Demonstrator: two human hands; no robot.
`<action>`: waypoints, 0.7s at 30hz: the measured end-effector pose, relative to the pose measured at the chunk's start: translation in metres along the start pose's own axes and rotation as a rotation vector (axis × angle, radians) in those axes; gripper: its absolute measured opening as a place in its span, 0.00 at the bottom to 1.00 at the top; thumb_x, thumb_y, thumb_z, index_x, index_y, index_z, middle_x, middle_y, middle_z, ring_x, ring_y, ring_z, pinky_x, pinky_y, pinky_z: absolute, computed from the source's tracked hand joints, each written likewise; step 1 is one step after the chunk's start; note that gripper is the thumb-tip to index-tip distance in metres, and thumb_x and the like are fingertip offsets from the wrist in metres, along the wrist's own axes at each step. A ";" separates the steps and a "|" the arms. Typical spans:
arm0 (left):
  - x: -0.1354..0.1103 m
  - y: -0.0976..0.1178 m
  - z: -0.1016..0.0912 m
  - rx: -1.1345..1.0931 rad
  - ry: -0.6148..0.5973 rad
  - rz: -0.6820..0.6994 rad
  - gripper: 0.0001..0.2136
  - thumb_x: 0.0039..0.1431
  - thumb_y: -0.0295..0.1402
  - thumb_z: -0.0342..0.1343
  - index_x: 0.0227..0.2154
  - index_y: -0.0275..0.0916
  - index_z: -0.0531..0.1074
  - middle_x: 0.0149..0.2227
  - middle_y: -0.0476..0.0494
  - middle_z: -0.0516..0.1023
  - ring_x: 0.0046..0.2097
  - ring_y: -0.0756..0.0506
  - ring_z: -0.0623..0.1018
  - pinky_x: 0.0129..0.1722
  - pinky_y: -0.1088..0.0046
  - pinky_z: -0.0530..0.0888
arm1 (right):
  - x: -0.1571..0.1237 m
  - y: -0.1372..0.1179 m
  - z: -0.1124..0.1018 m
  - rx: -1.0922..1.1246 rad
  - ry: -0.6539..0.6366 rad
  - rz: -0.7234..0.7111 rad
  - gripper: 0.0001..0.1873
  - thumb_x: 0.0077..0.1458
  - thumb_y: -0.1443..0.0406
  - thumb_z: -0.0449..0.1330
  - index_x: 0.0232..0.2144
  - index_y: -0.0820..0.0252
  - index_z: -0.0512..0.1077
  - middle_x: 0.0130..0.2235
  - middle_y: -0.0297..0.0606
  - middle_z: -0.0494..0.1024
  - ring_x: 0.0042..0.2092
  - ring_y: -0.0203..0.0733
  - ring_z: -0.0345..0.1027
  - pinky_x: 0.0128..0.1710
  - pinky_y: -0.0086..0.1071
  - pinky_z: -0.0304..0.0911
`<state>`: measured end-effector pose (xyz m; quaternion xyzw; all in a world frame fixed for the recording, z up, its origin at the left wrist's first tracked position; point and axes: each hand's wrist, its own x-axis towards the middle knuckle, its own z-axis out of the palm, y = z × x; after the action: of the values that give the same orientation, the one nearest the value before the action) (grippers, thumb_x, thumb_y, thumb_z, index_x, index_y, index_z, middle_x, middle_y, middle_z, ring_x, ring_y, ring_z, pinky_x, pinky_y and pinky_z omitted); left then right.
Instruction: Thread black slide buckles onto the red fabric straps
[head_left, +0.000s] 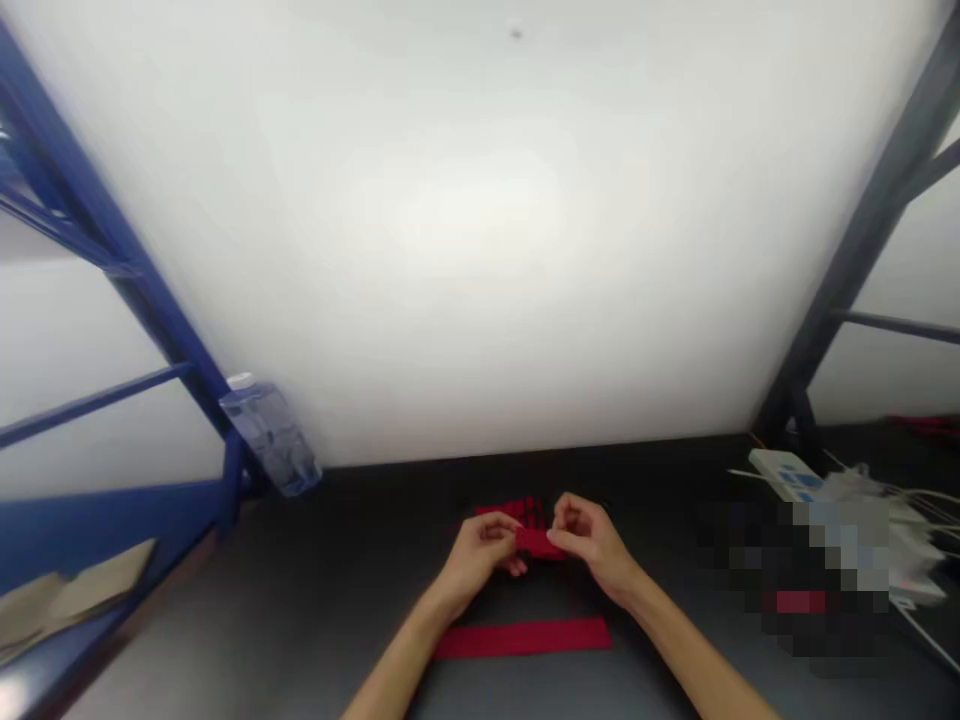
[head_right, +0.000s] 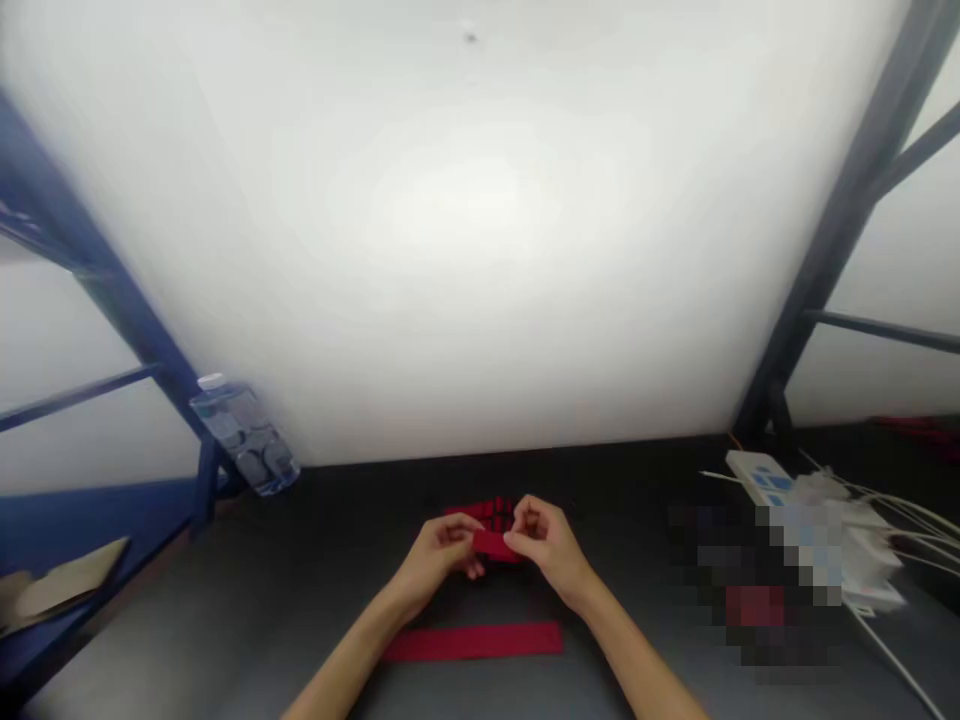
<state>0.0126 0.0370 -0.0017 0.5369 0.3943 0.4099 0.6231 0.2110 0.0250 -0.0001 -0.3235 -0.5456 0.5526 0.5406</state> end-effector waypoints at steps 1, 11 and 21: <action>0.000 0.000 0.000 -0.006 0.004 0.002 0.15 0.49 0.39 0.66 0.34 0.32 0.72 0.22 0.45 0.77 0.23 0.46 0.78 0.24 0.74 0.73 | 0.000 -0.001 0.000 -0.026 0.008 -0.013 0.14 0.48 0.65 0.66 0.25 0.59 0.61 0.24 0.27 0.64 0.26 0.32 0.54 0.27 0.27 0.49; -0.001 0.001 0.001 -0.046 0.008 -0.007 0.15 0.50 0.39 0.66 0.33 0.32 0.72 0.22 0.46 0.76 0.23 0.47 0.78 0.25 0.75 0.72 | 0.002 0.002 -0.001 -0.173 0.038 -0.061 0.14 0.46 0.69 0.61 0.22 0.57 0.57 0.22 0.26 0.61 0.25 0.32 0.51 0.25 0.27 0.48; -0.002 0.004 0.001 -0.026 0.004 -0.003 0.14 0.51 0.38 0.65 0.35 0.32 0.72 0.22 0.45 0.77 0.24 0.47 0.78 0.26 0.74 0.73 | 0.001 0.001 0.000 -0.258 0.043 -0.071 0.13 0.45 0.70 0.60 0.20 0.57 0.56 0.21 0.26 0.60 0.24 0.32 0.50 0.25 0.28 0.48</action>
<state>0.0125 0.0347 0.0022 0.5273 0.3908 0.4154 0.6298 0.2108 0.0261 -0.0006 -0.3826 -0.6115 0.4511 0.5255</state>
